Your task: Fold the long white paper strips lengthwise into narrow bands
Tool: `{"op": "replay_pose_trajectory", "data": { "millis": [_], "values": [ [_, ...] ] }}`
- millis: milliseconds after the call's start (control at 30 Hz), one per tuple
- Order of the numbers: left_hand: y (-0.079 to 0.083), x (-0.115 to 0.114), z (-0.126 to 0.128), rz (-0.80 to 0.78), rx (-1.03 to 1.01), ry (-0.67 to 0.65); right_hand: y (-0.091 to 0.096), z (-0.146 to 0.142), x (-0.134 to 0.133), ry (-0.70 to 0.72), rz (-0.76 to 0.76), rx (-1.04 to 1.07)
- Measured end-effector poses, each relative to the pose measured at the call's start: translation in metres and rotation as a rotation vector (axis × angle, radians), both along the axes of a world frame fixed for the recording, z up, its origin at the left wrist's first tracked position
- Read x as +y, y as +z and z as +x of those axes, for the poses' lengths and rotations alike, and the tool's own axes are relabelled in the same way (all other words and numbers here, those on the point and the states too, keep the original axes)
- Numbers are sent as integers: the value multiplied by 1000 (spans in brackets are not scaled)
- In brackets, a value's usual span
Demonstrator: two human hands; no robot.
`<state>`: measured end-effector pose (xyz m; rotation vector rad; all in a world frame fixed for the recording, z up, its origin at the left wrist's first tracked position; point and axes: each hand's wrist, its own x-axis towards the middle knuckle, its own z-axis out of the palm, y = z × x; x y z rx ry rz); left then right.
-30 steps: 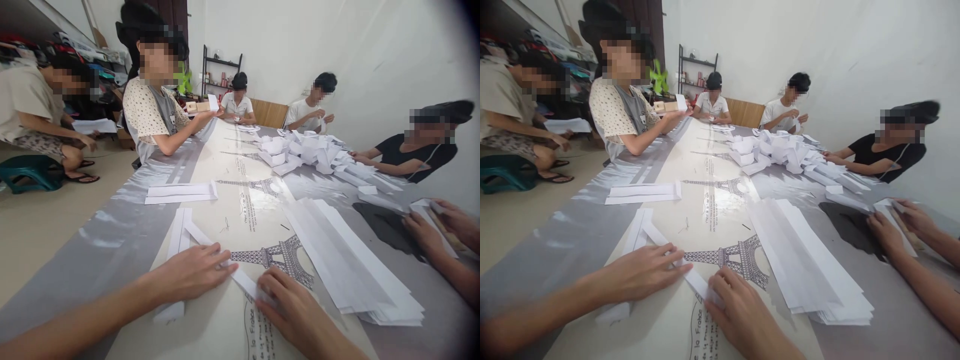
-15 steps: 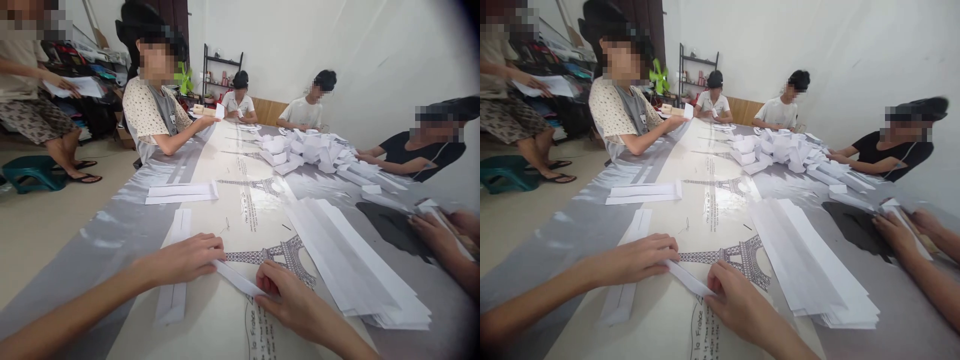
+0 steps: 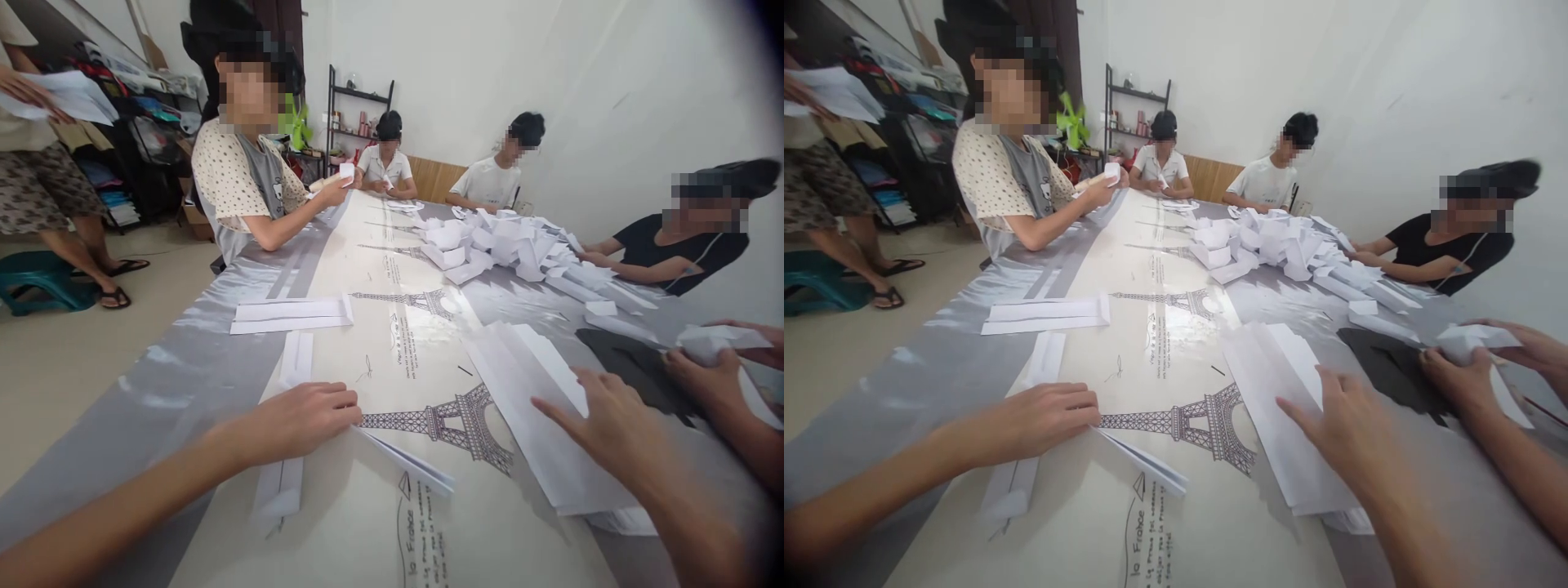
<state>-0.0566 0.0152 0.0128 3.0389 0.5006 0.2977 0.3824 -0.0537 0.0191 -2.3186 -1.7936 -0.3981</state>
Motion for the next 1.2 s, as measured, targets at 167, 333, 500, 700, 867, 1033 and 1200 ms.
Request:
{"op": "replay_pose_trajectory", "data": {
  "millis": [167,333,500,700,867,1033,1200],
  "values": [
    [-1,2,-2,-80,4,13,-23,14,-1,-59,-206,78],
    [-2,2,-2,-90,-5,9,-21,-7,-3,58,-141,4],
    [-1,3,-1,-138,-42,18,0,-11,-10,141,-148,290],
    [1,4,-2,-152,-76,-2,33,-50,-22,130,-279,983],
    [3,2,-1,-84,-82,-25,7,-74,-13,228,-319,894],
    [-2,-1,0,37,-118,-73,-24,-80,-16,306,-29,358],
    [-3,-1,3,79,-153,-104,2,-112,-7,617,-261,598]
  ]
}}
